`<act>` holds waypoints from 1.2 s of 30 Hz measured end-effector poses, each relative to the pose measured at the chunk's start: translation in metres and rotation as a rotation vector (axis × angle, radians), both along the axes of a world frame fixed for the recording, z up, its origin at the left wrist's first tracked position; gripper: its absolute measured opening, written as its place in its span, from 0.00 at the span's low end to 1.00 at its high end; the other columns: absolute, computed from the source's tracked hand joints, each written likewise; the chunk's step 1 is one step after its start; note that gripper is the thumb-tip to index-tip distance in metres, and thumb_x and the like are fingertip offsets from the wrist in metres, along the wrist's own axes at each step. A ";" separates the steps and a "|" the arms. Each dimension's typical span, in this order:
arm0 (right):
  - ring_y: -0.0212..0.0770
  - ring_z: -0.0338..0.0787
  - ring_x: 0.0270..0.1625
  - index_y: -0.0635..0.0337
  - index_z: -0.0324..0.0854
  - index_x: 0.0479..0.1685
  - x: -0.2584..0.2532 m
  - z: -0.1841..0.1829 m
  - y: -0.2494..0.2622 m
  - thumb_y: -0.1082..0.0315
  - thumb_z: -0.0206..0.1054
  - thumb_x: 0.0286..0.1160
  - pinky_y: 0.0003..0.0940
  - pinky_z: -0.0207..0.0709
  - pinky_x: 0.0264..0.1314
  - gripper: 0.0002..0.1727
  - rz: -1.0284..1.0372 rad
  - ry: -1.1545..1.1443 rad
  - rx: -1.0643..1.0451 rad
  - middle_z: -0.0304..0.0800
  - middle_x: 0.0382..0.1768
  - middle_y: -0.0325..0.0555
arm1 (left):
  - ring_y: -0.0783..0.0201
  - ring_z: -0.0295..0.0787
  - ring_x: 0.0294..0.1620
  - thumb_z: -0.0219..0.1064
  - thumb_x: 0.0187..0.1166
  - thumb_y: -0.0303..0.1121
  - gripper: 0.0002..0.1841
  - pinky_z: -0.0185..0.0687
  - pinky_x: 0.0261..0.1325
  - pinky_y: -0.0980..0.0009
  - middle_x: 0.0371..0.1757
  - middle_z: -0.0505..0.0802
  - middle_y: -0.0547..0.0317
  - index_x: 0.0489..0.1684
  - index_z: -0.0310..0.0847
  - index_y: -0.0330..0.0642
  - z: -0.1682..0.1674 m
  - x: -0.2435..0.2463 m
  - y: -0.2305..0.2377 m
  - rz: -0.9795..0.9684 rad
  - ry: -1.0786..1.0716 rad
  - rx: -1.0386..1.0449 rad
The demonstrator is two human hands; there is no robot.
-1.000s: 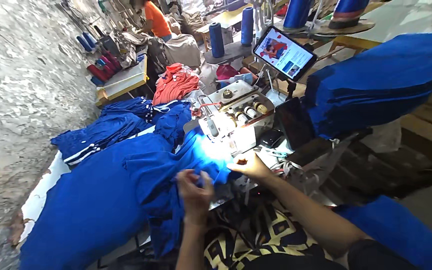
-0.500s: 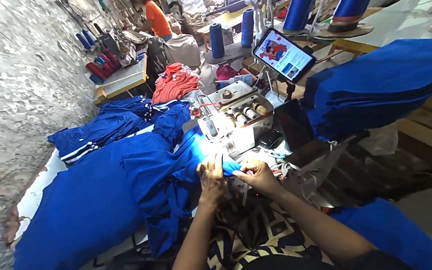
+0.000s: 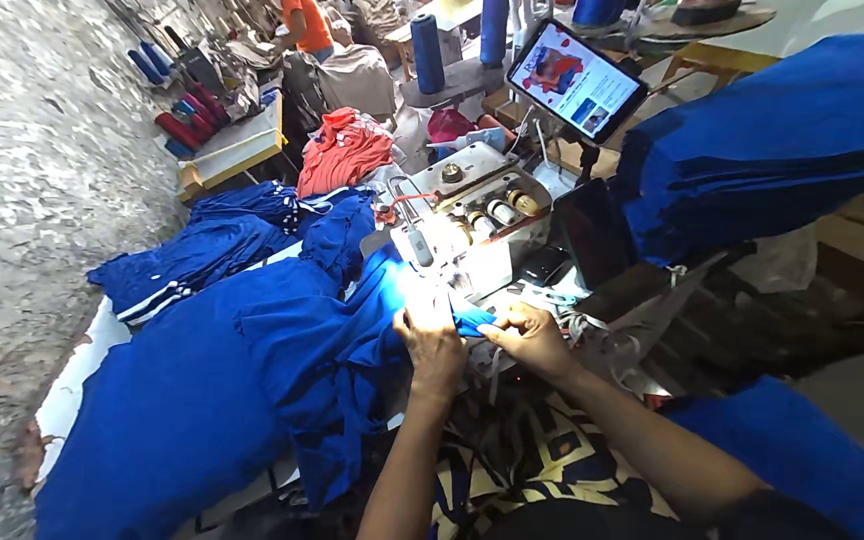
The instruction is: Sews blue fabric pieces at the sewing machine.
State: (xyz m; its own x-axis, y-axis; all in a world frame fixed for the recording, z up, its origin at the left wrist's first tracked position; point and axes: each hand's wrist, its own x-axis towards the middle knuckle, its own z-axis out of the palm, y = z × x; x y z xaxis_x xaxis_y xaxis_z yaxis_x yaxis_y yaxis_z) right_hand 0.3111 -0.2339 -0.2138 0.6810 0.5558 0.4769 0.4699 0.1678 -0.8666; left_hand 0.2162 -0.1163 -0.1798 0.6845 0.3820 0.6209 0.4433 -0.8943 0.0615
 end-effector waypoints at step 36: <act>0.38 0.89 0.52 0.62 0.81 0.74 -0.020 0.034 0.032 0.49 0.37 0.95 0.36 0.80 0.63 0.33 0.557 -0.083 -0.343 0.92 0.54 0.52 | 0.37 0.88 0.63 0.62 0.81 0.27 0.18 0.81 0.65 0.41 0.58 0.89 0.31 0.67 0.76 0.27 0.065 -0.053 -0.032 0.267 0.730 -0.916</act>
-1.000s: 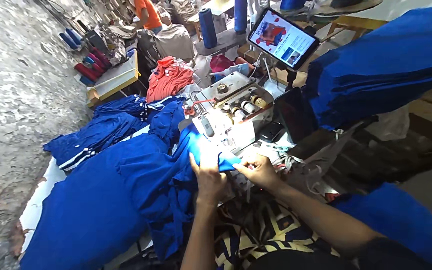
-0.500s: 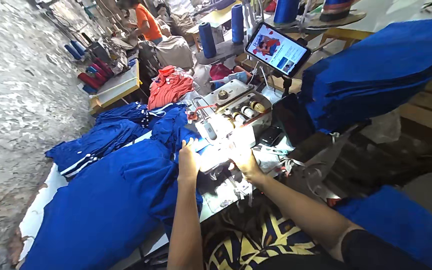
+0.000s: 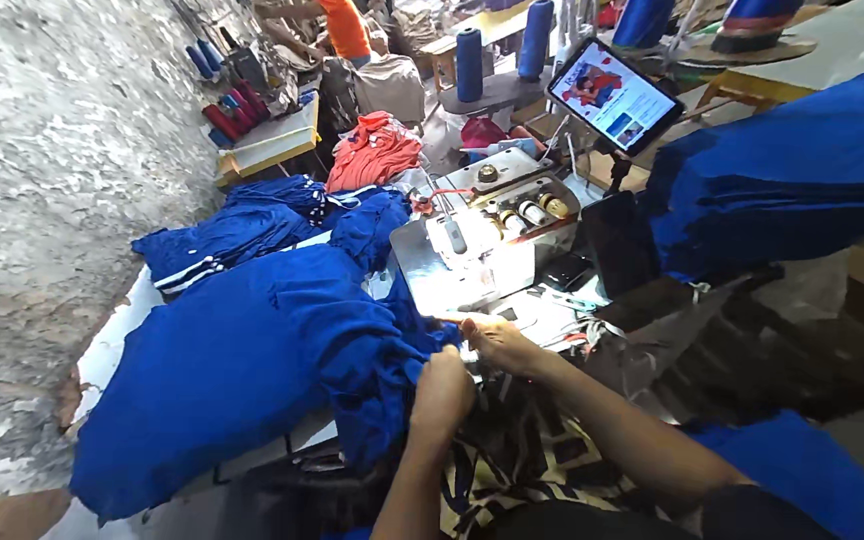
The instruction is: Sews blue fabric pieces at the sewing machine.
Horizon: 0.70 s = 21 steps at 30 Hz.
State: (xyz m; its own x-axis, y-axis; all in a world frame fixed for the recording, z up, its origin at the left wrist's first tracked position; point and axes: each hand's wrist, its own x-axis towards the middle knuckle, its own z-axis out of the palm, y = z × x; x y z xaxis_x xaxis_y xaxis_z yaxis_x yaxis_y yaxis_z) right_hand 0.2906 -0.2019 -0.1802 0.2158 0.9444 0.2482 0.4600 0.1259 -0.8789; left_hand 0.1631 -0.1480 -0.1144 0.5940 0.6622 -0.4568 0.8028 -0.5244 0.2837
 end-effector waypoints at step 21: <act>0.20 0.84 0.68 0.49 0.74 0.76 -0.041 -0.028 -0.093 0.49 0.77 0.68 0.24 0.80 0.72 0.35 -0.211 0.464 0.559 0.87 0.67 0.24 | 0.83 0.87 0.50 0.54 0.87 0.26 0.08 0.84 0.61 0.78 0.44 0.91 0.69 0.52 0.77 0.34 0.016 0.007 -0.060 0.076 -1.464 -0.523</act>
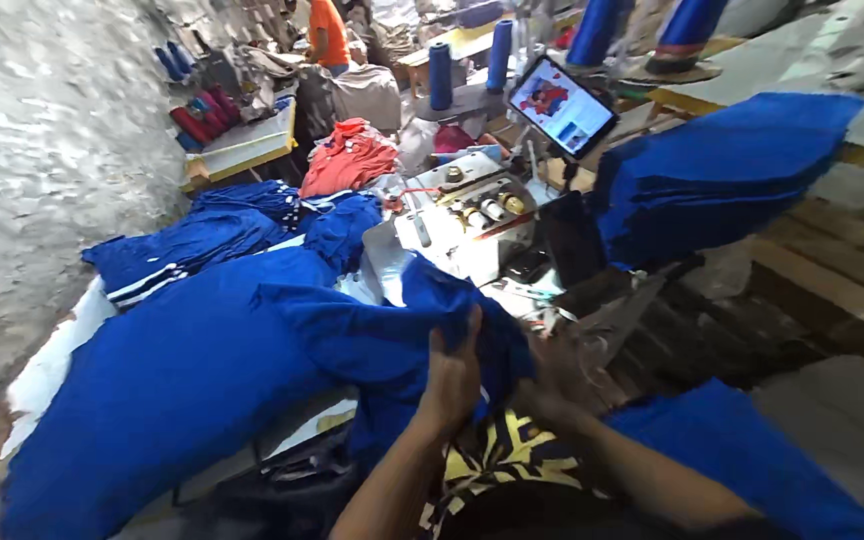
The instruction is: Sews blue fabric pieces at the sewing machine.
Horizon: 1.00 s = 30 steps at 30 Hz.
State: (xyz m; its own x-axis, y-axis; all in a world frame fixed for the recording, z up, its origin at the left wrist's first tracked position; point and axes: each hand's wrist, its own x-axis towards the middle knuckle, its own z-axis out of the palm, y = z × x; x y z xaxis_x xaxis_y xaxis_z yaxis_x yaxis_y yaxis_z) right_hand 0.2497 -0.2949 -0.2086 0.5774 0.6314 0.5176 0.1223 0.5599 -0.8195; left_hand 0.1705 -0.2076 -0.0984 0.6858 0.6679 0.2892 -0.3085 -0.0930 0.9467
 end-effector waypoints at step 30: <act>0.69 0.85 0.66 0.73 0.88 0.53 -0.034 -0.202 -0.352 0.75 0.67 0.76 0.66 0.71 0.72 0.12 0.246 0.136 -1.803 0.88 0.57 0.72 | 0.50 0.92 0.46 0.45 0.95 0.41 0.24 0.86 0.54 0.54 0.57 0.90 0.37 0.78 0.69 0.32 -0.266 0.162 -0.100 -0.917 1.395 0.088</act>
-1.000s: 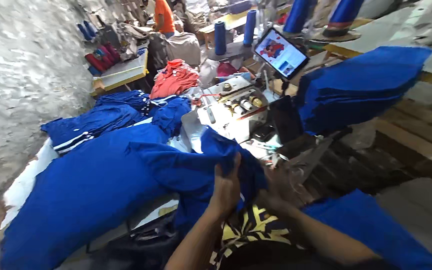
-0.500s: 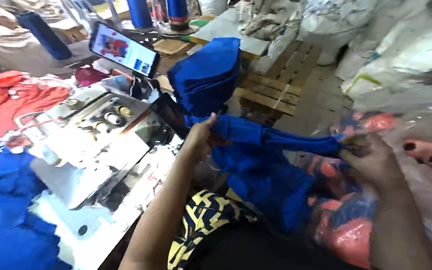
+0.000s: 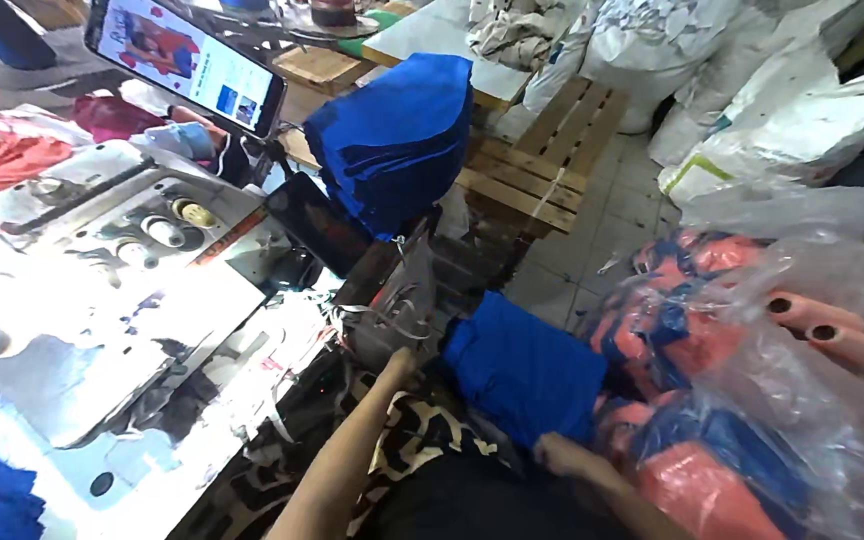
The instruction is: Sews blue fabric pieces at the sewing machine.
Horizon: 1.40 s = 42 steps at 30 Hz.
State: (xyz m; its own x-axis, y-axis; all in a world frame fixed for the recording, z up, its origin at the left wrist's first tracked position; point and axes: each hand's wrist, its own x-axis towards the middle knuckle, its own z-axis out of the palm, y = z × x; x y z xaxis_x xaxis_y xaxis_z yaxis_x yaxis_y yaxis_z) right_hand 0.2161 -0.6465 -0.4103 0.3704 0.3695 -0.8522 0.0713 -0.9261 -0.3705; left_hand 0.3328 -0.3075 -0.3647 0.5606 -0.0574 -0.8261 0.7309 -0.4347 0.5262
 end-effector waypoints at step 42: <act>0.67 0.77 0.78 0.78 0.74 0.71 0.249 -0.004 0.179 0.67 0.69 0.78 0.62 0.69 0.78 0.27 -0.218 -0.319 -0.173 0.77 0.73 0.74 | 0.67 0.92 0.56 0.56 0.84 0.25 0.18 0.87 0.64 0.68 0.61 0.90 0.47 0.68 0.76 0.24 0.101 -0.250 0.139 0.624 -0.602 -0.022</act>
State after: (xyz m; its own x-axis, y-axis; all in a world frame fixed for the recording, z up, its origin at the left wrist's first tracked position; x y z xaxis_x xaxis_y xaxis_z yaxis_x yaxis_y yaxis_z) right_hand 0.4656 -0.4672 -0.4140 0.6793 0.1145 -0.7249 -0.0476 -0.9788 -0.1993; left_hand 0.0830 -0.1686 -0.2641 0.8365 0.3938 -0.3811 0.4270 -0.0324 0.9037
